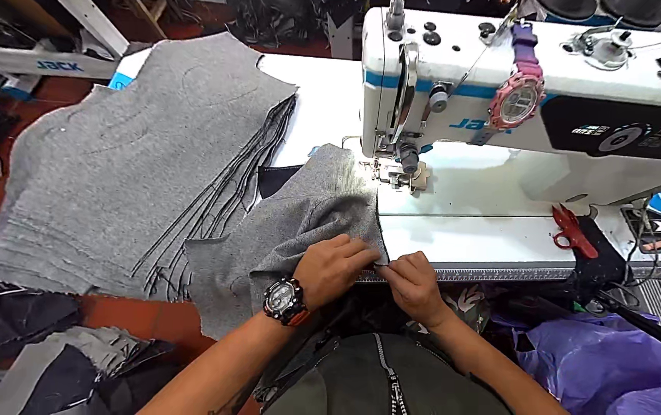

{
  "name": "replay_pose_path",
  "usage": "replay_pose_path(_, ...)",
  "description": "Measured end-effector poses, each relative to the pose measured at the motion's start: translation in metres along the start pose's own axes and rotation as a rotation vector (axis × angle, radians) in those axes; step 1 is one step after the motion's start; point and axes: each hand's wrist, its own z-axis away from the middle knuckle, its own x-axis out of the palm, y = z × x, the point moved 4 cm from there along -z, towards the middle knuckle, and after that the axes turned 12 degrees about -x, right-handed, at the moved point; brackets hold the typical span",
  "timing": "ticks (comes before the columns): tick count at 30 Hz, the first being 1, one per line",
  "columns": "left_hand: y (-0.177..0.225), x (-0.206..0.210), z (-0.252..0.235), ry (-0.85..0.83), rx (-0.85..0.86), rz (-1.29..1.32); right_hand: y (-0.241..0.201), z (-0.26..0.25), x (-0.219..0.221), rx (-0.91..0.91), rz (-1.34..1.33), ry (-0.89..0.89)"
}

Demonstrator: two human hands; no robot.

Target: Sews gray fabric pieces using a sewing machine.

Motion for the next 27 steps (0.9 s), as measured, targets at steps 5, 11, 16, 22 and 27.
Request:
replay_pose_path(5, 0.0, 0.004, 0.004, -0.012, 0.089, 0.012, 0.003, 0.007, -0.006, -0.082, 0.006, 0.035)
replay_pose_path(11, 0.005, 0.012, 0.008, 0.049, 0.091, 0.016, 0.009, 0.011, -0.008, -0.073, -0.013, 0.056)
replay_pose_path(16, 0.005, 0.012, 0.008, 0.028, 0.101, 0.01, 0.018, 0.011, -0.013, 0.003, 0.036, 0.061)
replay_pose_path(22, 0.013, 0.007, 0.012, 0.096, -0.028, -0.04, 0.015, 0.001, -0.013, 0.019, -0.011, -0.083)
replay_pose_path(27, 0.002, -0.003, -0.002, 0.159, -0.388, -0.232, 0.013, 0.0, -0.012, 0.016, -0.046, -0.07)
